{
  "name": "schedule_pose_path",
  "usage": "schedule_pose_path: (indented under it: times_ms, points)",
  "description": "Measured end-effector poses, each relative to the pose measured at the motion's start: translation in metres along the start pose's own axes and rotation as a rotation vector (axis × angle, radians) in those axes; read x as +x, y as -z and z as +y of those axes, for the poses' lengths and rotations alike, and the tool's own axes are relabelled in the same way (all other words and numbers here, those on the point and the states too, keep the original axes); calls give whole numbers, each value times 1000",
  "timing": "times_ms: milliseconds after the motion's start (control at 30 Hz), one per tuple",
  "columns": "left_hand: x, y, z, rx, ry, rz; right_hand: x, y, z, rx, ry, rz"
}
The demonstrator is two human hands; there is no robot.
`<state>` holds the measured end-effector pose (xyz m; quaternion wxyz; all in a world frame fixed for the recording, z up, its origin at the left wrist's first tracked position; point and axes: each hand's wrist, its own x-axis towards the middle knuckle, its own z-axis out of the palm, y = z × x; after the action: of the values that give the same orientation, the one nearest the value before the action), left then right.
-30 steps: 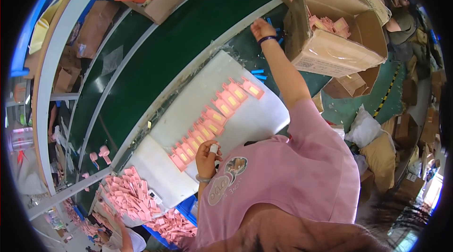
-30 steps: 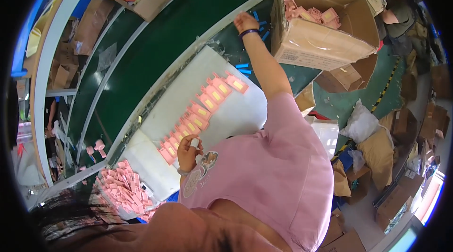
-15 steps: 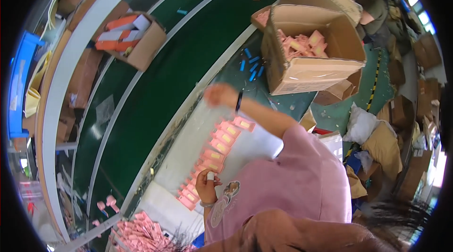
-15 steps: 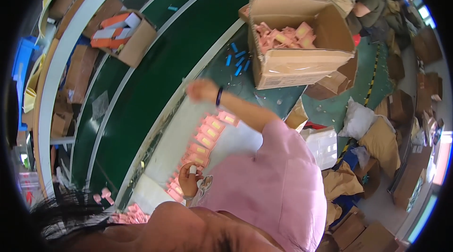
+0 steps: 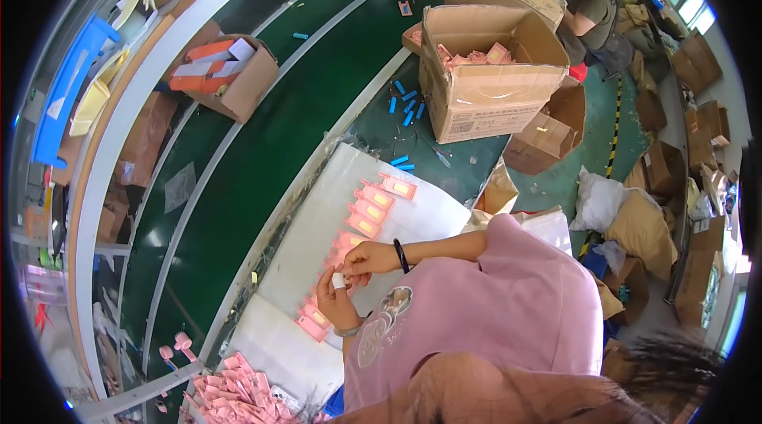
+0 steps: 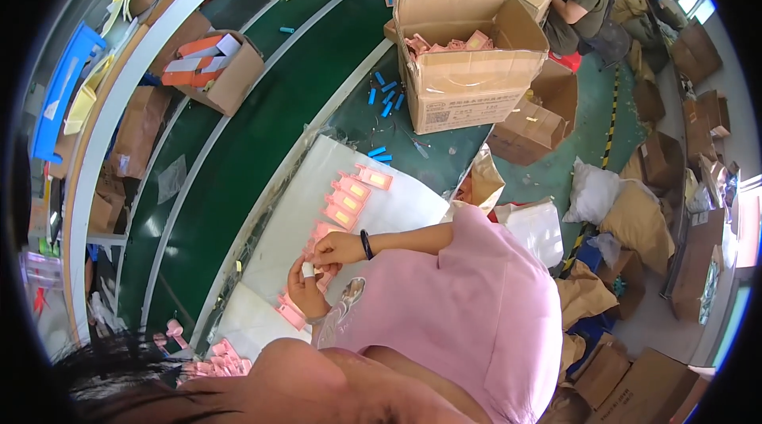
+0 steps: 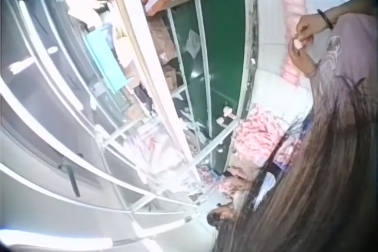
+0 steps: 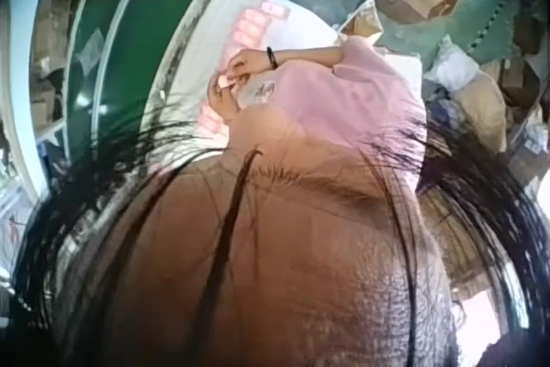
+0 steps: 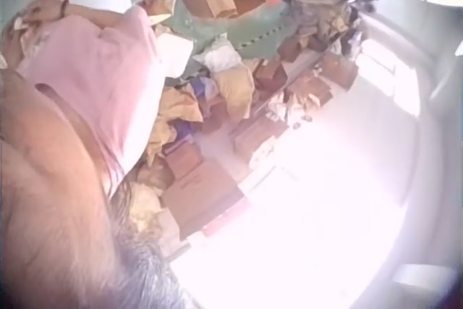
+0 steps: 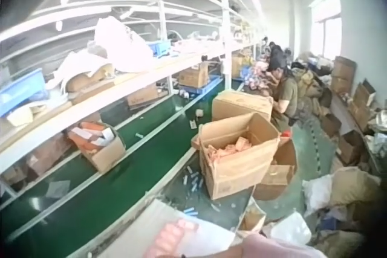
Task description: The person applies small white labels to pink plastic components by hand, then marks the labels with a pen.
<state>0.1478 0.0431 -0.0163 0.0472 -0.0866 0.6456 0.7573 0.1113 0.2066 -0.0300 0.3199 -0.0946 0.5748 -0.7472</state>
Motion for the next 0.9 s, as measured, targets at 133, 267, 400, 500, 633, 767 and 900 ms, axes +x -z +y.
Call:
schedule_pose_path:
  times_ms: [133,267,400,500,633,767,900]
  points:
    - [-10,13,-4,510,-335,-96,-10,-12,-2,45,-138,152]
    - [-13,16,2,687,-441,-160,-11,-13,15,-72,-81,138]
    - [-8,19,8,826,-397,-249,-20,-15,10,-310,-26,158]
    - [-7,24,1,876,-397,-243,-20,-16,3,-513,-51,120]
    - [-16,37,-19,671,-186,-148,-25,6,1,-869,57,156]
    - [-26,53,-42,510,-65,-120,-40,113,36,-1459,110,648]
    - [-30,48,-36,465,10,-123,-102,259,76,-1763,-268,1011]
